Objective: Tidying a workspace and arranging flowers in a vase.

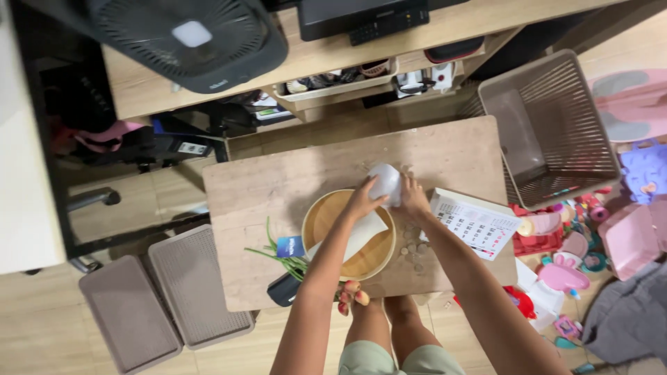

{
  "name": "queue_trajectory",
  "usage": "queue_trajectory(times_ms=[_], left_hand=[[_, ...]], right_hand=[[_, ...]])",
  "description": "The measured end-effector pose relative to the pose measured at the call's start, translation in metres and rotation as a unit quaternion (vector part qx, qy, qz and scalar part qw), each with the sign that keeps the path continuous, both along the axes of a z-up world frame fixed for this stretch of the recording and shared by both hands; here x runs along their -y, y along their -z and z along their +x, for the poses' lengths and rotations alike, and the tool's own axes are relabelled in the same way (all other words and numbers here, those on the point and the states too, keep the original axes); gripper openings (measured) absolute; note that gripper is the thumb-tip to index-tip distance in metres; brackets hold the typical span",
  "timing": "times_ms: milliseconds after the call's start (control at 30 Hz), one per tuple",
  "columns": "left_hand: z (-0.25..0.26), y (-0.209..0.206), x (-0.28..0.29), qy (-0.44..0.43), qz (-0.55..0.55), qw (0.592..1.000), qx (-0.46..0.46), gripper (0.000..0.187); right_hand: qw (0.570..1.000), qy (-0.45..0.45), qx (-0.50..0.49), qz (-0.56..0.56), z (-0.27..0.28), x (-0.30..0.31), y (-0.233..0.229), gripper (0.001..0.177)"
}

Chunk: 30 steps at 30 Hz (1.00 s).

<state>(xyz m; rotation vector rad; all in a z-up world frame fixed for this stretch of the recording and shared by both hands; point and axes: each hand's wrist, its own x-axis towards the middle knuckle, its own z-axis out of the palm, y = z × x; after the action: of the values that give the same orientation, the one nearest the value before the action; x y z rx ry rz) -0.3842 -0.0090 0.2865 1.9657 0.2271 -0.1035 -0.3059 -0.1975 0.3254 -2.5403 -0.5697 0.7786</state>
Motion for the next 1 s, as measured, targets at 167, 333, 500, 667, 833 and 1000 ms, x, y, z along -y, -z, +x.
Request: queue_trajectory(times_ms=[167, 333, 500, 667, 833, 1000], left_hand=[[-0.012, -0.026, -0.008, -0.067, 0.014, 0.996, 0.049, 0.086], [-0.006, -0.018, -0.012, -0.195, -0.137, 0.970, 0.058, 0.102], [0.021, -0.086, -0.038, -0.393, -0.286, 0.865, -0.125, 0.115], [0.066, -0.040, -0.074, -0.471, -0.351, 0.801, -0.116, 0.107], [0.135, 0.017, -0.121, -0.477, -0.417, 0.762, -0.135, 0.100], [0.184, 0.101, -0.148, -0.406, -0.506, 0.733, -0.204, 0.102]], right_hand=[[0.997, 0.020, 0.039, 0.066, -0.015, -0.017, -0.080, 0.124], [0.983, 0.041, 0.036, 0.173, -0.017, -0.039, -0.091, 0.123], [0.968, -0.016, 0.115, 0.223, 0.004, -0.071, -0.104, 0.108], [0.975, -0.100, 0.163, 0.115, 0.055, -0.068, -0.046, 0.081], [0.978, -0.148, 0.146, 0.022, 0.145, -0.094, 0.012, 0.049], [0.976, -0.168, 0.090, -0.104, 0.201, -0.134, 0.016, 0.053]])
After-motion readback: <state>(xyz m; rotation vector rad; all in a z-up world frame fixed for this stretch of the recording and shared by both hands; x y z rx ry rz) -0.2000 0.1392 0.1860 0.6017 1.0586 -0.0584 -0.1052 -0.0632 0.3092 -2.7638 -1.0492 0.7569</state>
